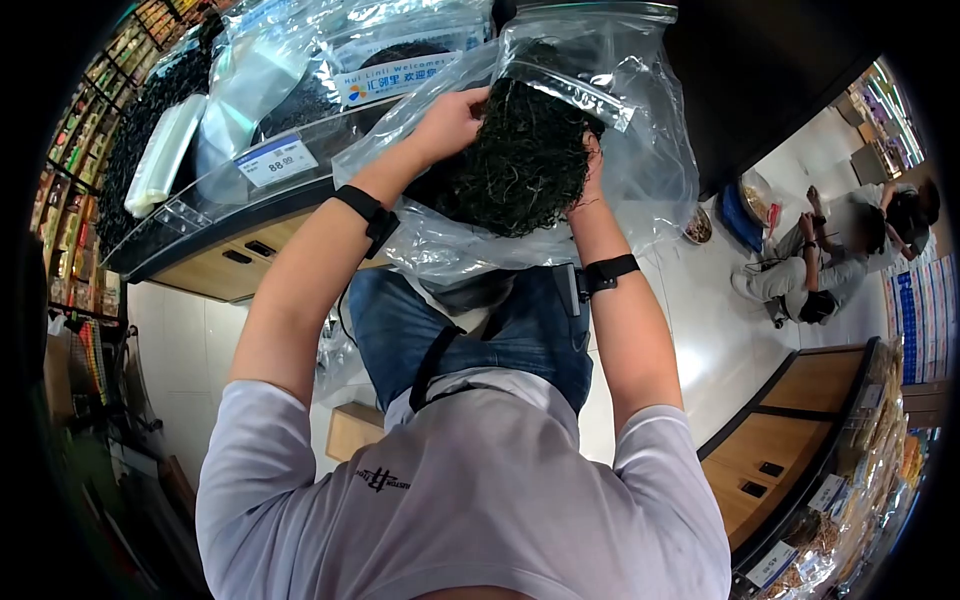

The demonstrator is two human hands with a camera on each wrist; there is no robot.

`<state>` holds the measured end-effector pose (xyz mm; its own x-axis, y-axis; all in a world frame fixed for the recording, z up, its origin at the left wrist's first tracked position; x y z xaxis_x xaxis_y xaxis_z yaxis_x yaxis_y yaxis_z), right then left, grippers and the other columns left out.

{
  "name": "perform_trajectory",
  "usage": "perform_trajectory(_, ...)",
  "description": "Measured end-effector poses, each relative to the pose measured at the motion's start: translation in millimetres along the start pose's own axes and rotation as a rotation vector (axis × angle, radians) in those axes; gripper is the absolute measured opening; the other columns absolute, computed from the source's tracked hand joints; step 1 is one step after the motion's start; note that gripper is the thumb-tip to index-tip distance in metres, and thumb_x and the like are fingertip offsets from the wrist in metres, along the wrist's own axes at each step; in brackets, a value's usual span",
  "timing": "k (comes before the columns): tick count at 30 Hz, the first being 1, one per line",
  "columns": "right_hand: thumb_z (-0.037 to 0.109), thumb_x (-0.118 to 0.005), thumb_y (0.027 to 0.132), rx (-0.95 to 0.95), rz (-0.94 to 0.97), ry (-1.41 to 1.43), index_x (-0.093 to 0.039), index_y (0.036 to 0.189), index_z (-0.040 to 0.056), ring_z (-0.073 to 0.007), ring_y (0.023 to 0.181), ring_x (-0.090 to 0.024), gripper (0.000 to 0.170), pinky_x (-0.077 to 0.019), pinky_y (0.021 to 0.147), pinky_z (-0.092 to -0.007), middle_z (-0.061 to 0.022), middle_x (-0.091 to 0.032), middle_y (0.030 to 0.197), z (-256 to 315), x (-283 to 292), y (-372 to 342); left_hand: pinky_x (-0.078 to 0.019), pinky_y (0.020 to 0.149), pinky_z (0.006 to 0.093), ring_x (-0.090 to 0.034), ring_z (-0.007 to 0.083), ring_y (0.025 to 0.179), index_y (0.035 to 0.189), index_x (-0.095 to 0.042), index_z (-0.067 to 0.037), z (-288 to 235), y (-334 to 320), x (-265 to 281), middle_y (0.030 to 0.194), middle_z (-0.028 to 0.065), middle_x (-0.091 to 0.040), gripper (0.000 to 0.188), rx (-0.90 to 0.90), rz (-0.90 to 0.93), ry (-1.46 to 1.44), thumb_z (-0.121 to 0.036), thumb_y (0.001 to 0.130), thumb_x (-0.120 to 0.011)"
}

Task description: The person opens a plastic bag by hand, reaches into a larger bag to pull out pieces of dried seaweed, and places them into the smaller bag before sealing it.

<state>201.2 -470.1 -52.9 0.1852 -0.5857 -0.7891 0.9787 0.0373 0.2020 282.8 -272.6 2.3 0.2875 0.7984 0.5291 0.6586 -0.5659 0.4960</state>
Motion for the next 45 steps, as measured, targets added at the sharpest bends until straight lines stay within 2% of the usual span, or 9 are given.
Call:
perform_trajectory(5, 0.042, -0.067, 0.086, 0.038, -0.112, -0.139, -0.061, 0.132, 0.0074, -0.0338, 0.114, -0.065, 0.058, -0.0531, 0.1, -0.0495, -0.0141, -0.066, 0.127, -3, -15, -5, -0.0538, 0.075, 0.0432, -0.066, 0.0434, 0.086, 0.105, -0.069, -0.004, -9, -6, -1, 0.088, 0.0233, -0.069, 0.023, 0.009, -0.009, 0.142, -0.013, 0.084, -0.064)
perform_trajectory(7, 0.04, -0.045, 0.104, -0.068, 0.227, 0.265, -0.06, 0.133, 0.0036, -0.0318, 0.113, -0.066, 0.049, -0.054, 0.1, -0.0467, -0.0154, -0.066, 0.127, -7, -24, -9, -0.0534, 0.074, 0.0452, -0.066, 0.0445, 0.087, 0.098, -0.07, -0.003, -1, -8, -4, 0.088, 0.0237, -0.068, 0.019, 0.029, -0.053, 0.127, -0.015, 0.084, -0.065)
perform_trajectory(11, 0.048, -0.064, 0.085, 0.105, -0.249, -0.139, -0.064, 0.129, 0.009, -0.0352, 0.114, -0.065, 0.058, -0.0515, 0.102, -0.0514, -0.0135, -0.067, 0.126, -1, -41, -11, -0.0534, 0.073, 0.0461, -0.065, 0.0448, 0.086, 0.095, -0.07, -0.004, 6, -15, -6, 0.086, 0.0222, -0.068, 0.016, -0.042, -0.02, 0.231, -0.015, 0.084, -0.064)
perform_trajectory(22, 0.037, -0.068, 0.089, 0.064, -0.213, -0.068, -0.067, 0.117, 0.0095, -0.0269, 0.102, -0.068, 0.039, -0.0557, 0.092, -0.0439, -0.0073, -0.071, 0.113, 17, -42, -9, -0.0568, 0.067, 0.0419, -0.07, 0.0369, 0.075, 0.089, -0.071, 0.0, -7, -36, 2, 0.085, 0.0203, -0.071, 0.015, -0.17, 0.172, 0.51, -0.013, 0.086, -0.065)
perform_trajectory(26, 0.028, -0.064, 0.093, 0.053, -0.15, -0.09, -0.065, 0.116, 0.0072, -0.0222, 0.097, -0.068, 0.031, -0.0551, 0.091, -0.0376, -0.0062, -0.07, 0.111, 43, -35, -20, -0.059, 0.059, 0.0305, -0.072, 0.017, 0.066, 0.112, -0.07, 0.002, -32, -34, 26, 0.085, 0.0107, -0.073, 0.025, 0.451, 0.092, -0.134, -0.015, 0.097, -0.061)
perform_trajectory(32, 0.014, -0.074, 0.083, 0.273, -0.168, -0.738, -0.072, 0.108, -0.0011, -0.0178, 0.097, -0.069, 0.029, -0.0529, 0.093, -0.0328, -0.0066, -0.074, 0.104, 50, -54, -37, -0.0555, 0.066, 0.0329, -0.07, 0.0187, 0.079, 0.117, -0.067, -0.005, -131, -21, 31, 0.099, 0.0089, -0.07, 0.04, -0.143, -0.241, 0.369, -0.032, 0.088, -0.075)
perform_trajectory(35, 0.003, -0.085, 0.075, 0.355, -0.122, -0.81, -0.064, 0.124, 0.0018, -0.0159, 0.098, -0.068, 0.053, -0.0536, 0.093, -0.032, -0.0073, -0.071, 0.112, 46, -76, -38, -0.0556, 0.071, 0.035, -0.069, 0.025, 0.087, 0.116, -0.065, -0.007, -153, -18, 18, 0.101, 0.01, -0.067, 0.049, -0.39, -0.302, 0.538, -0.035, 0.081, -0.082)
perform_trajectory(40, 0.042, -0.094, 0.061, 0.898, -0.358, -1.588, -0.049, 0.146, 0.0064, -0.034, 0.124, -0.054, 0.103, -0.0454, 0.106, -0.043, -0.0169, -0.053, 0.139, 39, -66, -30, -0.0552, 0.071, 0.0383, -0.067, 0.0314, 0.088, 0.115, -0.063, -0.008, -163, -20, 8, 0.103, 0.0113, -0.063, 0.045, -0.438, -0.249, 0.709, -0.028, 0.079, -0.08)
perform_trajectory(45, 0.047, -0.092, 0.058, 0.678, -0.548, -1.791, -0.043, 0.153, 0.0181, -0.0342, 0.121, -0.053, 0.11, -0.0446, 0.102, -0.046, -0.006, -0.05, 0.144, 18, -82, -40, -0.0571, 0.071, 0.0395, -0.064, 0.0311, 0.096, 0.114, -0.058, -0.008, -157, -22, 2, 0.105, 0.0099, -0.059, 0.043, -0.3, -0.081, 1.041, -0.018, 0.077, -0.078)
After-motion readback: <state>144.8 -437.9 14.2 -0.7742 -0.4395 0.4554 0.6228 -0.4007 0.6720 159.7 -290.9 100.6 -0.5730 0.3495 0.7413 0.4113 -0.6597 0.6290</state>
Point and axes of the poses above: each hand's wrist, its own y-axis towards the middle knuckle, its own x-axis out of the back of the hand, z = x × y, the point moved 3 cm from there along y, towards the middle knuckle
